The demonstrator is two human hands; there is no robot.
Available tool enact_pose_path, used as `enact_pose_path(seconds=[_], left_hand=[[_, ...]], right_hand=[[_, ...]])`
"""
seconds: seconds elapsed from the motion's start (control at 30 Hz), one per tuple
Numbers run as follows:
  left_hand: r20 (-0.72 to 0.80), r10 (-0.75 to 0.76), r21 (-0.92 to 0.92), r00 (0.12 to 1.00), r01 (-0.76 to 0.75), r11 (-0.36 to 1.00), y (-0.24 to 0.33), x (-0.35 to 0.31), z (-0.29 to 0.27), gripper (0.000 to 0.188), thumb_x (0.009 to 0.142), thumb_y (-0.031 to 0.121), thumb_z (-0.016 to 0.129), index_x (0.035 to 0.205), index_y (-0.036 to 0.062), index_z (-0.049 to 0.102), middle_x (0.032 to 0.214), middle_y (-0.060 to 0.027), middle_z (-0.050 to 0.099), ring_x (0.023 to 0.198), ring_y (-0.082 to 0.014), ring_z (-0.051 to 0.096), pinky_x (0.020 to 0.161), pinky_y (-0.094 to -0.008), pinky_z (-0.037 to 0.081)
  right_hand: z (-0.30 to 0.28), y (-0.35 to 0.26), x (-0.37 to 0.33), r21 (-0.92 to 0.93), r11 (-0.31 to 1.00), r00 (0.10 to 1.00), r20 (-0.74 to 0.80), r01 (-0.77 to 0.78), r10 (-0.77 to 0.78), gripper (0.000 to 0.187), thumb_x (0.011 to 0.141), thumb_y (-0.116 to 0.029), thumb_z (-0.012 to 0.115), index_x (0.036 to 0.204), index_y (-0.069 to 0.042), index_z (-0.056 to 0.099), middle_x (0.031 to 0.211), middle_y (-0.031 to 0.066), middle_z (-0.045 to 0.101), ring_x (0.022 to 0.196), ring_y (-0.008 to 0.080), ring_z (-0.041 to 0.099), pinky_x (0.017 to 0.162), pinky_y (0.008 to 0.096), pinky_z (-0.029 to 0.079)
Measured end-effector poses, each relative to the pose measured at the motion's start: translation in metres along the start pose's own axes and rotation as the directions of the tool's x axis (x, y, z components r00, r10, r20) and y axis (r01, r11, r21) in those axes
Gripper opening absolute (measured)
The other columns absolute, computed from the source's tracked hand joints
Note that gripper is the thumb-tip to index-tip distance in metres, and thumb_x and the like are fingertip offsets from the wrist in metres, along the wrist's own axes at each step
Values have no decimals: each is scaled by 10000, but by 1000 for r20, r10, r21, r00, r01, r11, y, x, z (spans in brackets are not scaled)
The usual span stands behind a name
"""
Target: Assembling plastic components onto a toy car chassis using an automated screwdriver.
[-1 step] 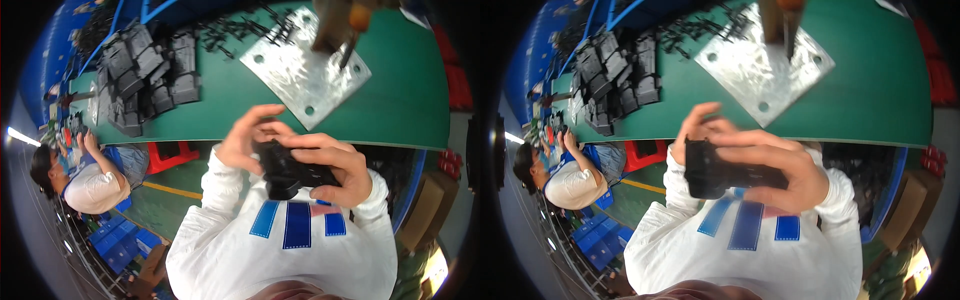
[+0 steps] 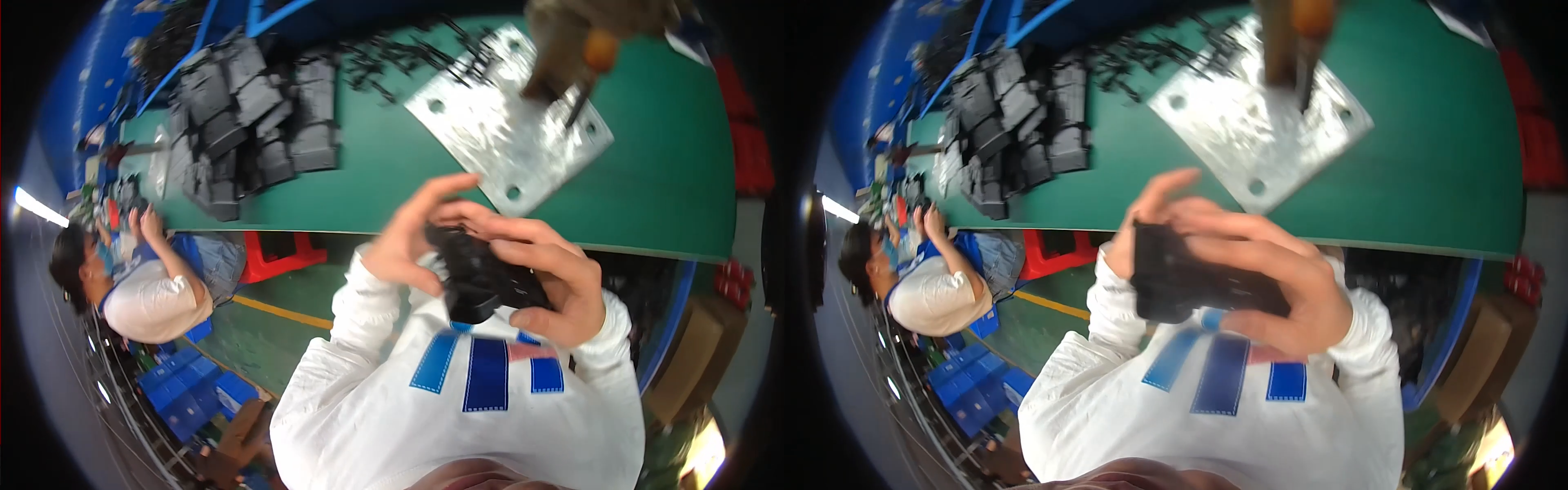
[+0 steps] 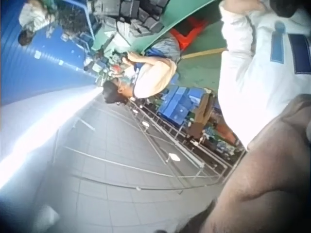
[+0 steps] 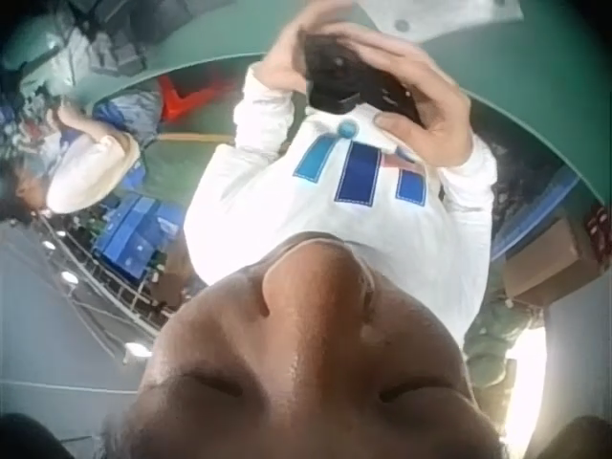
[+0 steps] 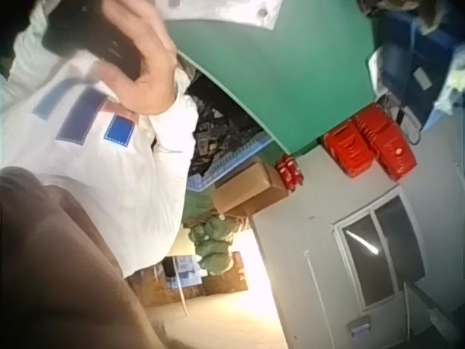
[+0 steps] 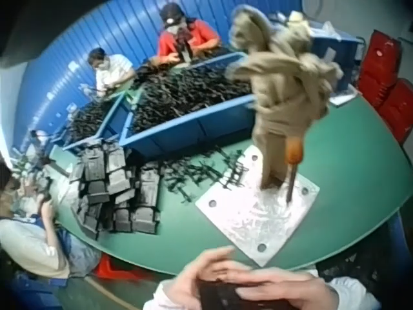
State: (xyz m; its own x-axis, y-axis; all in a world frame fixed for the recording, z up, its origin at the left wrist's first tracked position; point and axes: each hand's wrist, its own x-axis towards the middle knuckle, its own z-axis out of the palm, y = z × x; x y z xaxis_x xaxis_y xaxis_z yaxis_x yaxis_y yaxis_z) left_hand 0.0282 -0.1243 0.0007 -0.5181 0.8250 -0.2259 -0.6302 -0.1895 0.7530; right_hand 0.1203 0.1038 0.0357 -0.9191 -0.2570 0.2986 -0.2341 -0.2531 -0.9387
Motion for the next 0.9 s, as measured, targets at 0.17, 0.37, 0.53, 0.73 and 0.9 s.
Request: enact_pose_path(seconds=[0.17, 0.37, 0.53, 0.73, 0.9], left_hand=[[168, 58, 625, 984, -152, 766, -14, -14, 18, 1371, 613, 337, 985, 1576, -14, 75, 1511, -201, 355, 1372, -296, 433, 1137, -434, 368], [-131, 378, 729, 917, -169, 663, -7, -38, 30, 717, 870, 32, 694, 1481, -46, 326, 1268, -212, 589, 1129, -239, 636, 906, -344, 547], [-498, 636, 817, 589, 74, 572, 35, -63, -16, 415, 926, 59, 666, 1286, -25, 478, 1136, -55, 537, 1006, -125, 504, 910, -299, 458], [101, 987, 878, -122, 478, -31, 244, -167, -199, 460, 954, 159, 697, 1328, -43, 522, 1223, -119, 639, 954, -142, 615, 877, -311, 509], [-828, 560, 559, 26, -24, 829, 288, -182, -250, 270, 1002, 451, 599, 924, 193, 611, 567, 63, 403, 364, -71, 329, 343, -213, 255]], right_hand=[[36, 24, 18, -75, 996, 901, -427, 46, -74, 881, 750, 4, 794, 1510, 27, 348, 1561, 270, 325, 1385, 336, 451, 1160, 437, 346], [59, 25, 63, 62, 998, 923, -383, -7, 30, 1010, 710, 32, 827, 1542, -6, 255, 1558, 240, 343, 1302, 303, 519, 1093, 409, 435], [56, 30, 41, -22, 1000, 952, -305, 19, -24, 785, 765, 2, 785, 1449, 1, 398, 1525, 225, 370, 1288, 349, 524, 1073, 432, 423], [11, 50, -100, -425, 864, 906, -416, -271, 79, 111, 803, 11, 640, 699, 8, 599, 647, 107, 617, 558, 236, 588, 538, 319, 432], [-15, 104, -291, -102, 703, 292, -944, -704, 156, 431, 1038, -174, 569, 651, -54, 421, 578, -36, 423, 563, 52, 387, 505, 275, 308]])
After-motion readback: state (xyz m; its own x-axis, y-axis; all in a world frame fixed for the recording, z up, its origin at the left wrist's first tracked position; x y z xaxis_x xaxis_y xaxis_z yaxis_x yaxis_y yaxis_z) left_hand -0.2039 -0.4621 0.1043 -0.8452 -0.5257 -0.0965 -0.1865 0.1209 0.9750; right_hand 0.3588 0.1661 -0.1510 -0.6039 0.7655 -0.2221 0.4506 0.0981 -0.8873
